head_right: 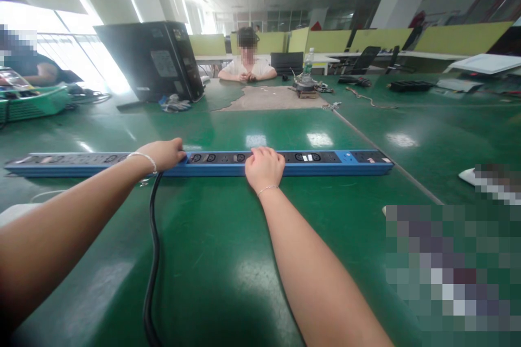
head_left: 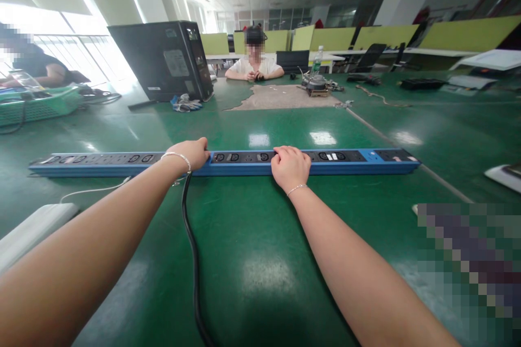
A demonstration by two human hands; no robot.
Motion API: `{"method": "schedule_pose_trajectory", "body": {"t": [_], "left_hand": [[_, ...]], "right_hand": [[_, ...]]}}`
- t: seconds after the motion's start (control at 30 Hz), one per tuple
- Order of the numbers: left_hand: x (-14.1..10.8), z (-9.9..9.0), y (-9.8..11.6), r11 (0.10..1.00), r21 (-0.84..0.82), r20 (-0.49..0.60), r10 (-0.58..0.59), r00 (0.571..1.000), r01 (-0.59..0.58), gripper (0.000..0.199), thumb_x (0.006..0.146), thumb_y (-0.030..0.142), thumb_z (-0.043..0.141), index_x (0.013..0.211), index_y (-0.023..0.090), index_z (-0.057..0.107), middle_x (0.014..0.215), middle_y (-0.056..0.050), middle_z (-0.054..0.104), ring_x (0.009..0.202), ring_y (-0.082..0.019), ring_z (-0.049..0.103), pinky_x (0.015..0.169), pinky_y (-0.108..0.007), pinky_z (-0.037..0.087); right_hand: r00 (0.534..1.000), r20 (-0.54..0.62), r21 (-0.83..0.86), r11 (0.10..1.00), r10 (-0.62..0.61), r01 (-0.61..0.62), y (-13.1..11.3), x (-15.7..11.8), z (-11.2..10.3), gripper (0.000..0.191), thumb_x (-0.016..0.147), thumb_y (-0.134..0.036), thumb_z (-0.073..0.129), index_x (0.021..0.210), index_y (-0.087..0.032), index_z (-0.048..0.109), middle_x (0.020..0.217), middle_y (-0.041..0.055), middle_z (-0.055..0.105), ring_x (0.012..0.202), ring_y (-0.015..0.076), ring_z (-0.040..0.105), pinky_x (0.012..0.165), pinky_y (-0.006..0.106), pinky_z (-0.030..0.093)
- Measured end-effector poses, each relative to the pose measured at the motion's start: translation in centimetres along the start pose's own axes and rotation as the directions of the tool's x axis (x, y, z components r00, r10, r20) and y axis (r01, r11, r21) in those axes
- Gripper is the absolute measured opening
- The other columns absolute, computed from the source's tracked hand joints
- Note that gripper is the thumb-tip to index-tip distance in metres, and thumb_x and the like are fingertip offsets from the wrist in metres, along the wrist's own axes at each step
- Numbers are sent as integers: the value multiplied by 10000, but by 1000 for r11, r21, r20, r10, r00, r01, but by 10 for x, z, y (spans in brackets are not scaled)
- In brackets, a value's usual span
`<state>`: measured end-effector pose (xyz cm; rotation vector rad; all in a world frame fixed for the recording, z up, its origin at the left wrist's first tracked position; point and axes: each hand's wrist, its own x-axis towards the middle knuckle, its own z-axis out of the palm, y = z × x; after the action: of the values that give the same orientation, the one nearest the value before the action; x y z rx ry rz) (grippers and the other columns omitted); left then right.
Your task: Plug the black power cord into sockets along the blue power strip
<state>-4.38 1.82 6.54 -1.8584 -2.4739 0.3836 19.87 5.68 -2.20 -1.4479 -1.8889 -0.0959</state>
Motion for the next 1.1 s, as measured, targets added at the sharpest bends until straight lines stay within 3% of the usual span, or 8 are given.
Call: {"method": "schedule_pose_trajectory", "body": {"t": [0.4,0.83,1.1], "left_hand": [[-22,9,9,988,-119,-94,-113,989,101,450,850,430,259,1136,197,517,990,-176,675,901,-301,634,740,-397,464],[-22,13,3,990,-130,-99,-65,993,52,422,847,426,247,1095,214,514,964,-154,682,888,-296,640,727,-374,462],[-30,11,8,985,-146,-130,-115,985,96,455,855,438,207,1095,204,514,930,-170,679,864,-316,641,701,-394,464]], "right_hand": [[1000,10,6,1000,2,-2,0,0,0,344,833,-217,385,1009,-231,680,1092,45,667,1069,213,500,904,381,243],[1000,0,11,1000,-6,6,0,0,-2,324,824,-217,400,990,-232,678,1074,37,673,1038,201,522,894,372,260],[1000,-14,14,1000,14,-14,-1,-1,-1,303,839,-242,411,975,-234,682,1072,35,675,1045,199,523,890,369,257]]}}
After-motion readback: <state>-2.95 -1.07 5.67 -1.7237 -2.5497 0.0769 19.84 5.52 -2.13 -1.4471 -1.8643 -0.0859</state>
